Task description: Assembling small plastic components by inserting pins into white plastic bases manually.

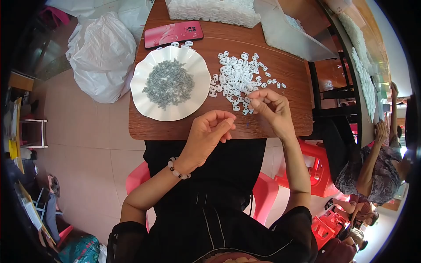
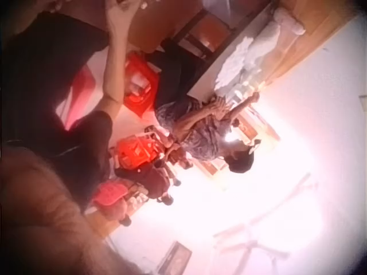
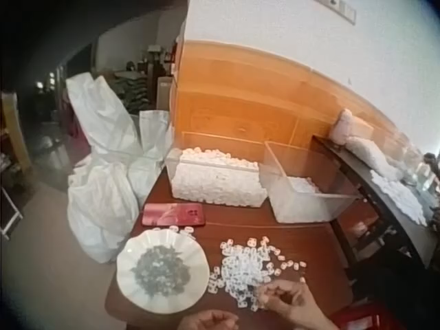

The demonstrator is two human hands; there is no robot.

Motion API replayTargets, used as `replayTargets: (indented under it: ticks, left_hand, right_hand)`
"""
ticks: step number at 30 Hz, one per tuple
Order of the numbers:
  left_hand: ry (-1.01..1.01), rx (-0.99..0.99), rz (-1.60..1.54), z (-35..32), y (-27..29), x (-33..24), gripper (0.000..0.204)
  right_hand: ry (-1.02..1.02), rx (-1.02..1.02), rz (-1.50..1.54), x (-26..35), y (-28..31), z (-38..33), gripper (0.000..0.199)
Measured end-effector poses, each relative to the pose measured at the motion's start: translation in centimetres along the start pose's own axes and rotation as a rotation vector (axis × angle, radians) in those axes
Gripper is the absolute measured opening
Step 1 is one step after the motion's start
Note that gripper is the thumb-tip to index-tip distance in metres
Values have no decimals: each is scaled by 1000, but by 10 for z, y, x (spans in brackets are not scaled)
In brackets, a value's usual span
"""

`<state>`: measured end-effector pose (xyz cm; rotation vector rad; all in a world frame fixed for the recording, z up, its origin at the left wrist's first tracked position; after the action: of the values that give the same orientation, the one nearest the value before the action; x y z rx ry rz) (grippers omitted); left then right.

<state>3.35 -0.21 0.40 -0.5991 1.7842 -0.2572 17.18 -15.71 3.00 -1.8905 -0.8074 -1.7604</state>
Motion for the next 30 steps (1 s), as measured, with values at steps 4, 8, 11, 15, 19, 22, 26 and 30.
replayTargets:
  ticks: [4,8,11,15,19,22,26,30]
  left_hand:
    - [-31,-4,63,-9,-1,-20,18]
    - [-202,-100,401,-11,18,-47,19]
    - [-443,-362,878,-2,55,-63,19]
    - [-355,-442,1099,9,92,-83,19]
    - [-438,-407,999,10,102,-78,17]
    - [-327,-319,659,5,90,-71,15]
    - [-255,-287,491,-5,81,-61,16]
    - [-199,-238,364,-12,84,-53,16]
  right_hand:
    - [0,27,-45,9,-10,-9,16]
    - [55,-23,-70,0,-2,-9,14]
    - [79,-9,-102,-6,-8,-1,13]
    - [193,21,-343,-3,-21,10,11]
    - [270,38,-551,23,-52,32,14]
    - [590,132,-791,30,-66,70,16]
    - [731,124,-915,23,-84,116,11]
    - [787,193,-1079,16,-98,144,9]
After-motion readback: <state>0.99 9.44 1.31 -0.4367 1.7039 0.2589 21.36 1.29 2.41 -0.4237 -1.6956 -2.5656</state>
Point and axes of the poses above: each hand's wrist, its own z-axis towards the middle knuckle, its own y-axis out of the back of the hand, x = y × z, the point moved 1 cm from there along z, towards the middle knuckle, and after that the axes turned 4 degrees about z, right-handed, at the moved point
